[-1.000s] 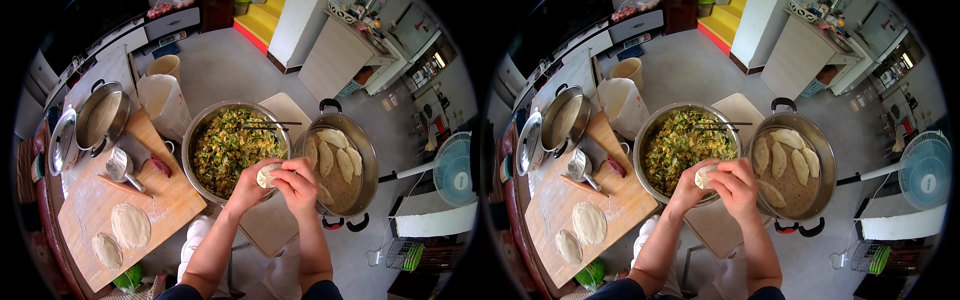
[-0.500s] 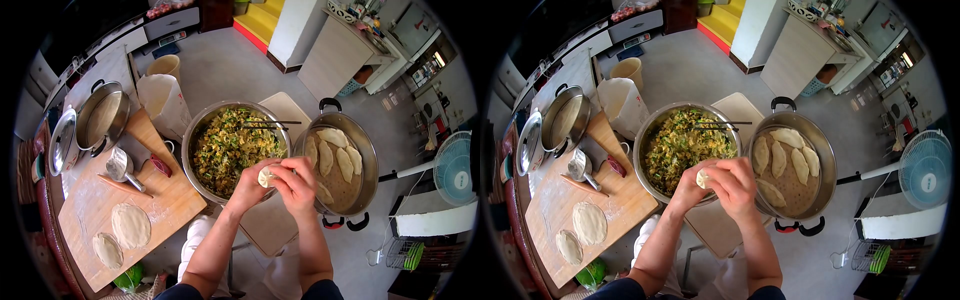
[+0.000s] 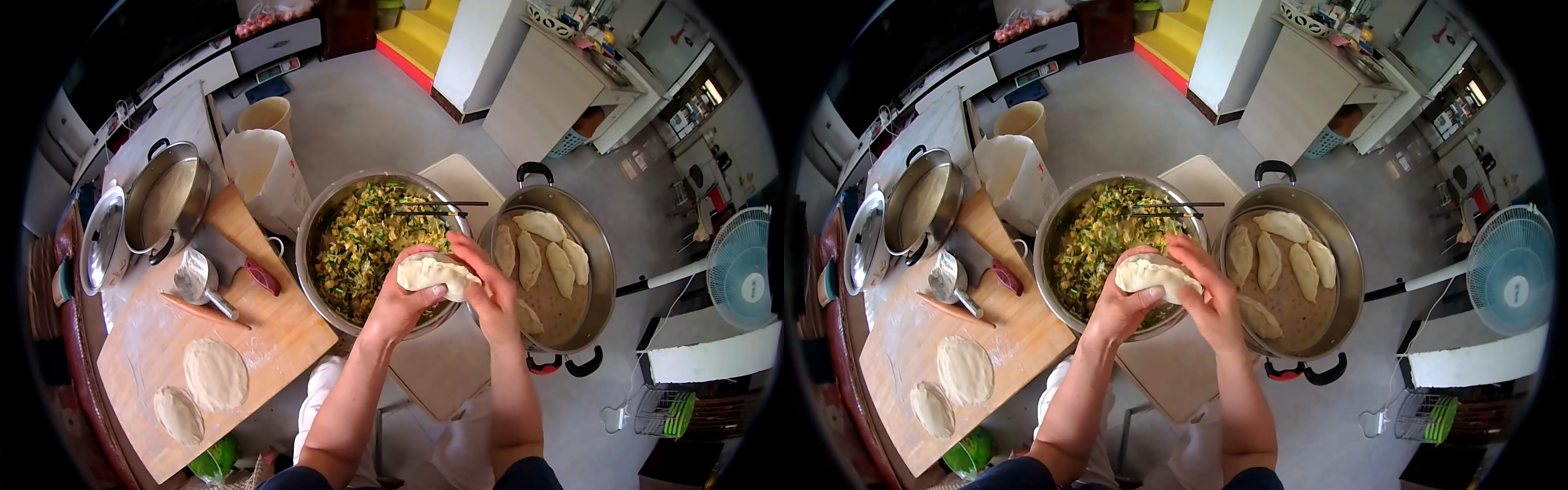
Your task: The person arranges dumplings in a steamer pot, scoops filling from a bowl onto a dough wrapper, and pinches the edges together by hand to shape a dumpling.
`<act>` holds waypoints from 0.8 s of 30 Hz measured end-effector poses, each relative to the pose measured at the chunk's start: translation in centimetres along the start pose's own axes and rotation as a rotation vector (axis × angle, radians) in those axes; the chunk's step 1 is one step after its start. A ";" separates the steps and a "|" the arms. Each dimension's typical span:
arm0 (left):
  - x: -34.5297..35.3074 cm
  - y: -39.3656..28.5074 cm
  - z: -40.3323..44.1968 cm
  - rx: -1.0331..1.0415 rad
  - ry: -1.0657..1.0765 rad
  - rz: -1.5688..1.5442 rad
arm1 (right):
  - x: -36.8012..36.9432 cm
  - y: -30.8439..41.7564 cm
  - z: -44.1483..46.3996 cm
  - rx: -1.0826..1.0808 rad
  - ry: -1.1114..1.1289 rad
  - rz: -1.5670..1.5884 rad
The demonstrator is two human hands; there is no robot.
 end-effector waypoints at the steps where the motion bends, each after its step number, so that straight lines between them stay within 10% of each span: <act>1: 0.0 0.0 0.0 0.002 0.007 0.016 | 0.2 -0.1 0.1 0.002 0.015 -0.038; 17: -0.4 0.3 0.2 -0.042 0.019 -0.215 | -0.1 -1.2 -0.2 0.050 -0.087 0.228; 24: -0.7 1.3 0.2 -0.058 0.034 -0.360 | 0.7 -0.2 -0.1 -0.007 -0.119 -0.143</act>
Point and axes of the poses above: each hand's wrist, its own z-axis towards the middle knuckle, its own x-axis out of the palm, y = z × x, the point moved 8 cm from there along z, towards the middle knuckle, and after that the axes turned 11 degrees about -x, right-handed, at the moved point
